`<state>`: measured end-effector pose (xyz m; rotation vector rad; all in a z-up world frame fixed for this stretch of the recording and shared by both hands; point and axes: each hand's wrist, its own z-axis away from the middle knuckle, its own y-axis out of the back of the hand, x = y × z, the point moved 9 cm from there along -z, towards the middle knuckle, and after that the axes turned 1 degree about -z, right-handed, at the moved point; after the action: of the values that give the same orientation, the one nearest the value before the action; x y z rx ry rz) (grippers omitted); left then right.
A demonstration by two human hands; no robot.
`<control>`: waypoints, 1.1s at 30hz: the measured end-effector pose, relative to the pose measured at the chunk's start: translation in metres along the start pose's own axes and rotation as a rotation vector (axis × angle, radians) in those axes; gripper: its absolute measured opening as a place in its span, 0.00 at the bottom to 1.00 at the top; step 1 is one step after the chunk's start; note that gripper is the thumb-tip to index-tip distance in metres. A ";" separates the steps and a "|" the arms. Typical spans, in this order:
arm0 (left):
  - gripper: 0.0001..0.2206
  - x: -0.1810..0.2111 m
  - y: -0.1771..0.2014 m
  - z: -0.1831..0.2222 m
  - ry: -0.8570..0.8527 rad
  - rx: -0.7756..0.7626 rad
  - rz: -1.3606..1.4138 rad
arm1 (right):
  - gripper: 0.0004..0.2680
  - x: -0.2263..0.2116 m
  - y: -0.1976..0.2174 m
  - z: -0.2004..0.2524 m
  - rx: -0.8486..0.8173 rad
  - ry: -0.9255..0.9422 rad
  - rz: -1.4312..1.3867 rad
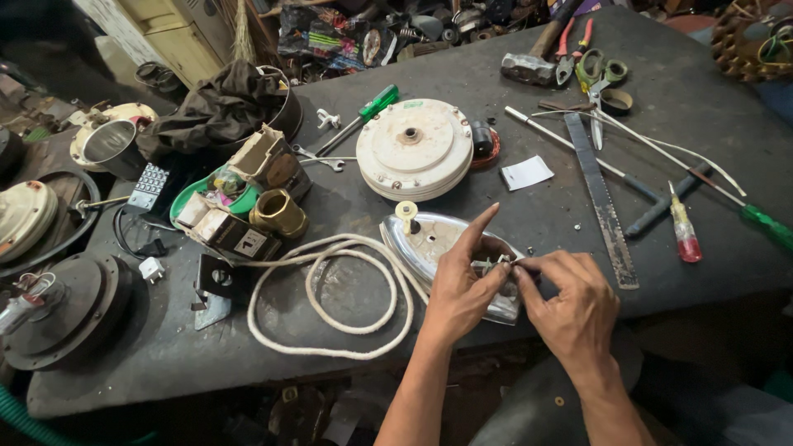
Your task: The person works on the internal wiring of a disassembled electric iron, manipulating wires and components with their hands and a screwdriver. They adjust connections and tighten screws within the iron's base while other tools and parts lie on the workbench.
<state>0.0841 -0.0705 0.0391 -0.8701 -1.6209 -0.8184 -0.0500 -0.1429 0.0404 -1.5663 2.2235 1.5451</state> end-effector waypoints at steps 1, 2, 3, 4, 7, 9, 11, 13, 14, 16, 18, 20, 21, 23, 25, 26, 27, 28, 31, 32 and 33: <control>0.33 0.000 0.000 0.000 0.003 -0.003 0.013 | 0.06 -0.001 0.000 0.000 0.008 0.021 0.001; 0.33 -0.001 0.000 0.000 0.007 -0.006 0.026 | 0.06 -0.002 0.001 0.001 0.016 0.043 0.003; 0.33 -0.001 -0.001 0.000 0.009 -0.008 0.040 | 0.06 -0.004 0.001 0.001 0.024 0.064 0.004; 0.33 0.000 0.000 0.000 0.000 -0.005 0.030 | 0.06 -0.005 0.002 0.000 0.021 0.077 0.000; 0.34 -0.001 0.000 0.000 -0.003 -0.004 0.025 | 0.06 -0.009 0.002 -0.002 -0.006 0.105 0.001; 0.34 -0.004 -0.001 0.001 0.024 -0.009 0.056 | 0.08 -0.011 0.004 -0.005 -0.049 0.112 0.020; 0.34 -0.004 -0.002 0.001 0.016 -0.018 0.084 | 0.07 -0.014 0.008 -0.006 -0.053 0.090 0.032; 0.33 -0.005 -0.003 0.001 0.009 -0.025 0.107 | 0.07 -0.016 0.011 -0.007 -0.055 0.047 0.042; 0.33 -0.005 -0.003 0.001 0.006 -0.027 0.115 | 0.08 -0.016 0.012 -0.007 -0.054 0.016 0.045; 0.33 -0.006 -0.003 0.002 0.005 -0.034 0.148 | 0.07 -0.016 0.014 -0.008 -0.058 -0.026 0.053; 0.33 -0.006 -0.004 0.002 0.010 -0.045 0.198 | 0.07 -0.016 0.014 -0.007 -0.067 -0.048 0.064; 0.33 -0.005 -0.002 0.002 -0.007 -0.035 0.131 | 0.07 -0.017 0.014 -0.008 -0.060 -0.022 0.048; 0.33 -0.004 -0.001 0.002 -0.016 -0.030 0.097 | 0.06 -0.017 0.014 -0.009 -0.057 -0.009 0.040; 0.33 -0.003 -0.001 0.002 -0.010 -0.027 0.083 | 0.05 -0.022 0.015 -0.010 -0.039 0.072 0.013; 0.34 -0.002 -0.001 0.002 -0.008 -0.023 0.071 | 0.05 -0.023 0.015 -0.010 -0.038 0.122 -0.004; 0.34 -0.002 -0.001 0.002 -0.009 -0.021 0.066 | 0.05 -0.023 0.014 -0.010 -0.046 0.133 -0.008; 0.34 -0.001 -0.001 0.002 -0.010 -0.019 0.060 | 0.05 -0.023 0.013 -0.011 -0.053 0.143 -0.013; 0.34 -0.002 -0.001 0.002 0.001 -0.016 0.060 | 0.06 -0.023 0.012 -0.012 -0.072 0.150 -0.009; 0.34 -0.002 0.000 0.002 0.006 -0.011 0.055 | 0.07 -0.021 0.010 -0.014 -0.123 0.128 0.011; 0.34 0.000 0.000 0.002 -0.010 -0.011 0.052 | 0.08 -0.018 0.009 -0.015 -0.138 0.092 0.022; 0.34 0.001 0.000 0.002 -0.026 -0.012 0.050 | 0.08 -0.016 0.007 -0.015 -0.153 0.056 0.034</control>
<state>0.0828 -0.0691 0.0400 -0.9293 -1.6124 -0.7857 -0.0404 -0.1423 0.0609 -1.6373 2.2196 1.7399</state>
